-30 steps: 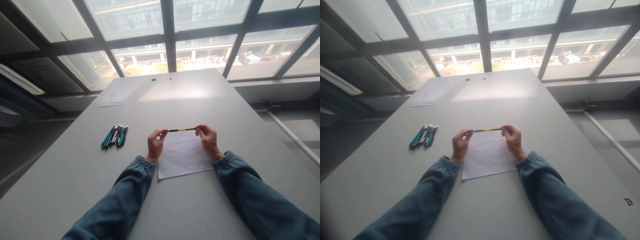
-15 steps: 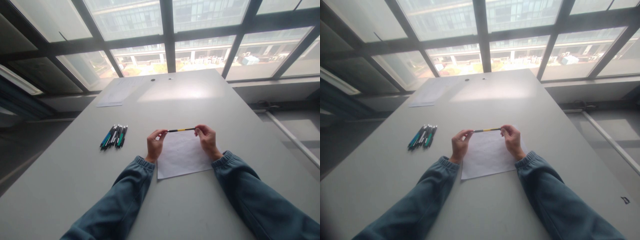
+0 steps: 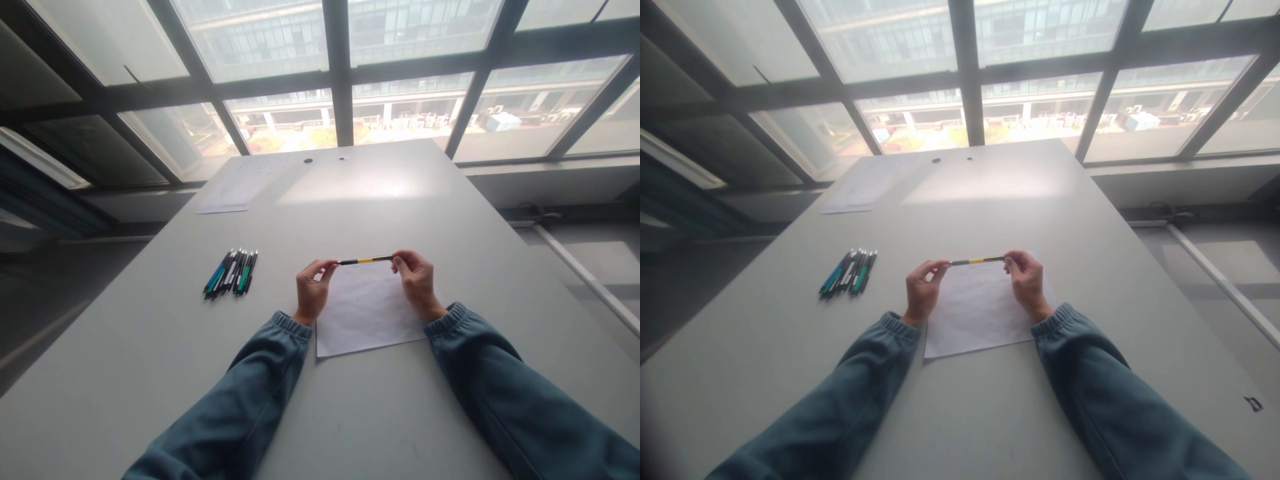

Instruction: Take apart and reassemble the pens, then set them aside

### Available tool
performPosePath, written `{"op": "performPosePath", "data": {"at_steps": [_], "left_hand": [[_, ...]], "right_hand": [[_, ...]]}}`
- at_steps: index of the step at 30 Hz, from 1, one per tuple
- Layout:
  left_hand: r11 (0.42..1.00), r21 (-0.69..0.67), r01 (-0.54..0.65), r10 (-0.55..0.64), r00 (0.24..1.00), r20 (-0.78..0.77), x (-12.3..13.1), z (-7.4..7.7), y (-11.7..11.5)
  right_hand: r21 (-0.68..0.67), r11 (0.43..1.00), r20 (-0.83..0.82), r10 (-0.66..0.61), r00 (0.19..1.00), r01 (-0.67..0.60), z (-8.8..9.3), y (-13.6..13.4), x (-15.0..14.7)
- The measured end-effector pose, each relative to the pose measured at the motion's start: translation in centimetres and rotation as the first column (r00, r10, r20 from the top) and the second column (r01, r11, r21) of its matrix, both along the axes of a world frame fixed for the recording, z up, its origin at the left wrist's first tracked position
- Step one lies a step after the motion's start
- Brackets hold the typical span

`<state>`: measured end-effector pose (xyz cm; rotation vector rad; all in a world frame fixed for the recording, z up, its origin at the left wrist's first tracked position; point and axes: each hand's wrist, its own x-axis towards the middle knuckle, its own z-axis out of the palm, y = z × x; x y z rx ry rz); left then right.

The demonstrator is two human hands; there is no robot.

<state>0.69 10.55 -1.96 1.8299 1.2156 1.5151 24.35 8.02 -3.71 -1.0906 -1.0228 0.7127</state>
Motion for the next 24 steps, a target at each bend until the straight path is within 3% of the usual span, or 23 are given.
{"op": "performPosePath", "data": {"at_steps": [24], "left_hand": [[1.0, -0.001, 0.005, -0.005, 1.0, 0.024, 0.02, -0.18, 0.18]], "right_hand": [[0.016, 0.999, 0.067, -0.046, 0.997, 0.045, -0.05, -0.24, -0.06]]}}
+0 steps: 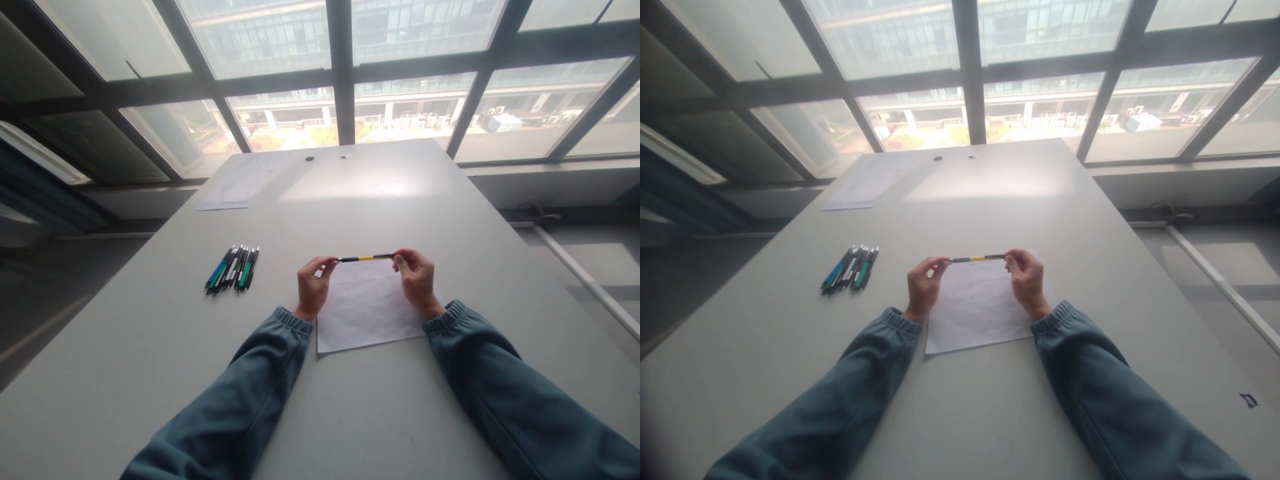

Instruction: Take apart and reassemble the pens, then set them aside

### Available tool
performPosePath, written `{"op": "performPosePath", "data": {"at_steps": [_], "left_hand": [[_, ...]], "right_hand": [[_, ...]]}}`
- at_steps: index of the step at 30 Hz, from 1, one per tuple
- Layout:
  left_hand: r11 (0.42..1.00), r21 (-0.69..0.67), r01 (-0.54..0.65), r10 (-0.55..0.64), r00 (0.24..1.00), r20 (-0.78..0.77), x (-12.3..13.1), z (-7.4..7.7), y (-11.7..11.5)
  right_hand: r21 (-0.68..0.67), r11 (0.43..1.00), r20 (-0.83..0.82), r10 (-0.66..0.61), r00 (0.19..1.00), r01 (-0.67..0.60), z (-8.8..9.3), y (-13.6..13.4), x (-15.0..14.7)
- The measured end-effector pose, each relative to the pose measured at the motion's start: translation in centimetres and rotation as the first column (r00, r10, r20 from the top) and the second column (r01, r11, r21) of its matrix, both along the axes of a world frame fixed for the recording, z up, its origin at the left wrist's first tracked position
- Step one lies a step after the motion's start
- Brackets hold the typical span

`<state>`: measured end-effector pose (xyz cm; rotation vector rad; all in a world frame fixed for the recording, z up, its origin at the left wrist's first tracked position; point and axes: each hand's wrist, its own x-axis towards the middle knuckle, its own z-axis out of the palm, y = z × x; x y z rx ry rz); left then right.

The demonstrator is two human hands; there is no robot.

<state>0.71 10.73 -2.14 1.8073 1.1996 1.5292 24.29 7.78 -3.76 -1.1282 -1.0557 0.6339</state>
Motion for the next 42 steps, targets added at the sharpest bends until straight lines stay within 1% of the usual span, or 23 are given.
{"op": "performPosePath", "data": {"at_steps": [11, 23, 35, 42], "left_hand": [[1.0, -0.002, -0.005, 0.005, 1.0, -0.011, -0.02, -0.02, -0.01], [1.0, 0.004, 0.007, -0.007, 1.0, -0.019, 0.03, 0.26, -0.1], [1.0, 0.009, 0.003, -0.003, 1.0, -0.031, -0.06, 0.22, -0.04], [1.0, 0.0, 0.017, -0.017, 1.0, -0.023, -0.06, 0.27, -0.12]], "right_hand": [[-0.009, 1.0, 0.018, -0.022, 1.0, 0.022, 0.39, -0.19, -0.08], [-0.009, 1.0, 0.032, -0.024, 0.999, 0.025, 0.38, -0.12, -0.07], [-0.021, 0.999, 0.039, -0.028, 0.999, 0.028, 0.35, -0.06, -0.1], [-0.005, 1.0, 0.032, -0.024, 0.999, 0.024, 0.5, -0.15, -0.16]]}}
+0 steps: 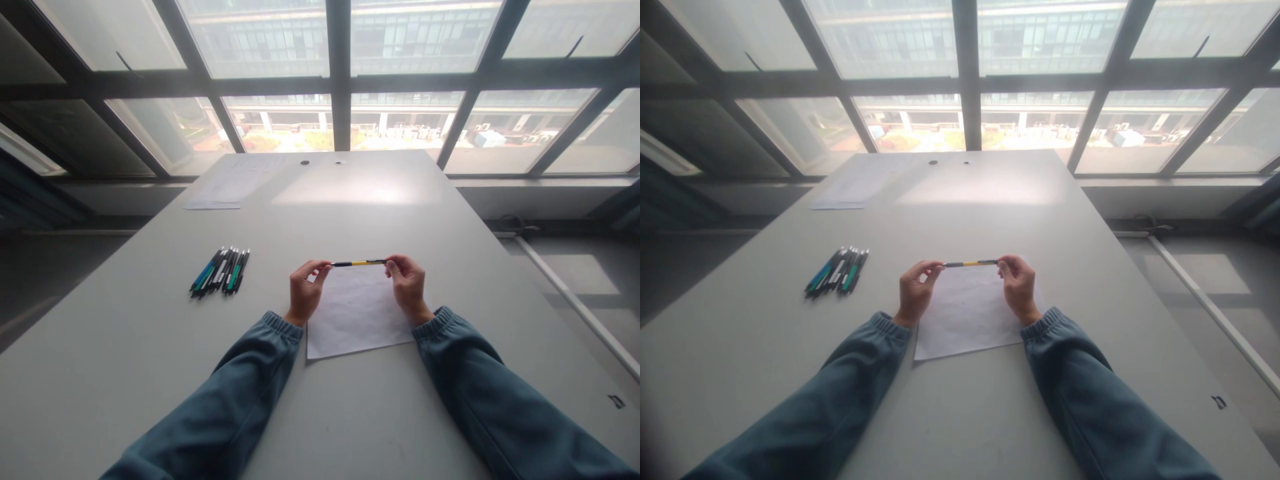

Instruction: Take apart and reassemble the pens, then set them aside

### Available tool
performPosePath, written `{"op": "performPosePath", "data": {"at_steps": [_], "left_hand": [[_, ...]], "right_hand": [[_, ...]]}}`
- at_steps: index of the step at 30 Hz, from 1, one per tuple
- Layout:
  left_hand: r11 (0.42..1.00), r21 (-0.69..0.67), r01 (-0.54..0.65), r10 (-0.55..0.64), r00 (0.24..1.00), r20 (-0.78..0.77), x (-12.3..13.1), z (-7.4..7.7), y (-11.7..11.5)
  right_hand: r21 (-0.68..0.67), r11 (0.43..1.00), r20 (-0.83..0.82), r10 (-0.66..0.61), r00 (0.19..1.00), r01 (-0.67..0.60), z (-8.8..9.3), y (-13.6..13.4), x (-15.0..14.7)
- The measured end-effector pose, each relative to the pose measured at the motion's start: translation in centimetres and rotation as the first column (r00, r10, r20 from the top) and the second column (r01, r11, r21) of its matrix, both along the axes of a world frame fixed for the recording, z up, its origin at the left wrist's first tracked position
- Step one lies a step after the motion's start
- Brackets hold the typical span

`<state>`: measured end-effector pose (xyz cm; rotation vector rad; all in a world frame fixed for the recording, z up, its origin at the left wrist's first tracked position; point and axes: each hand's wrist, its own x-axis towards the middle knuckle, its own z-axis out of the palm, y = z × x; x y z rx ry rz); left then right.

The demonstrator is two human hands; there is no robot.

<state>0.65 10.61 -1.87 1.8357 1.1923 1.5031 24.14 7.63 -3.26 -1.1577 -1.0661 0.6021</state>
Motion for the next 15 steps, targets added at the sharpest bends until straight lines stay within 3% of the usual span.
{"op": "performPosePath", "data": {"at_steps": [15], "left_hand": [[1.0, 0.0, -0.003, 0.003, 1.0, -0.013, -0.04, 0.11, -0.07]], "right_hand": [[0.0, 1.0, -0.002, -0.002, 1.0, 0.002, -0.03, -0.01, -0.02]]}}
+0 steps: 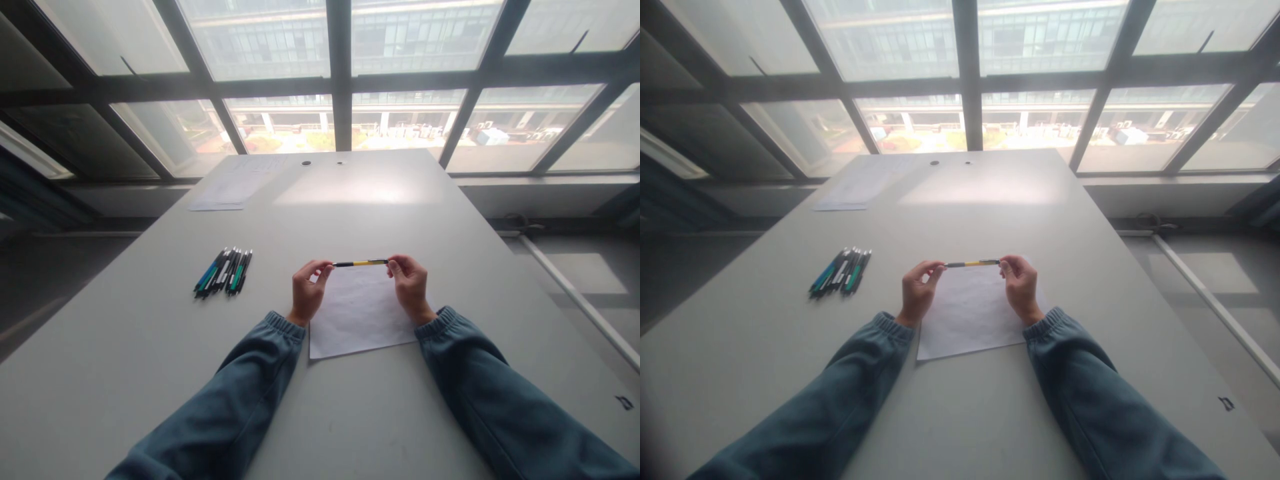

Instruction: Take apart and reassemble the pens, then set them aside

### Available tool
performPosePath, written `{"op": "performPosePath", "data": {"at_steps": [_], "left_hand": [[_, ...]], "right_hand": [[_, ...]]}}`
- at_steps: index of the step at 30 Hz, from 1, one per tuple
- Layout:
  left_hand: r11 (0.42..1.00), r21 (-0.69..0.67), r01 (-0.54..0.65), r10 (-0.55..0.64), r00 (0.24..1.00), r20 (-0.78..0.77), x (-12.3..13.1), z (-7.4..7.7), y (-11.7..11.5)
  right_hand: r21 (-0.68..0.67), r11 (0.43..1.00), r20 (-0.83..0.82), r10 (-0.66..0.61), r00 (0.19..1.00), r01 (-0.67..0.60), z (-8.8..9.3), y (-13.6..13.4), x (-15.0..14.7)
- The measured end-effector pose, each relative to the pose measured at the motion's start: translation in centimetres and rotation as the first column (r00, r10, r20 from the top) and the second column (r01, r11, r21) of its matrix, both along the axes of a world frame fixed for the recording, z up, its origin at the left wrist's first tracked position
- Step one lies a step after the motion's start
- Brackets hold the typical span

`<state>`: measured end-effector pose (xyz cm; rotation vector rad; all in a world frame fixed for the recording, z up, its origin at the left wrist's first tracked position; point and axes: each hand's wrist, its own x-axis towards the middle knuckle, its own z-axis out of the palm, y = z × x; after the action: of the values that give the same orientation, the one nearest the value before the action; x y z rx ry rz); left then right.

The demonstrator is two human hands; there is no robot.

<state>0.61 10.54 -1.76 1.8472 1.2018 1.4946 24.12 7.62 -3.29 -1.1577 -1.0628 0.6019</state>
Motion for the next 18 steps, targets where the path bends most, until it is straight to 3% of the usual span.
{"op": "performPosePath", "data": {"at_steps": [18], "left_hand": [[1.0, -0.001, 0.012, -0.012, 1.0, -0.004, -0.06, 0.0, 0.0]], "right_hand": [[0.015, 1.0, -0.018, 0.006, 1.0, -0.006, -0.13, 0.01, -0.01]]}}
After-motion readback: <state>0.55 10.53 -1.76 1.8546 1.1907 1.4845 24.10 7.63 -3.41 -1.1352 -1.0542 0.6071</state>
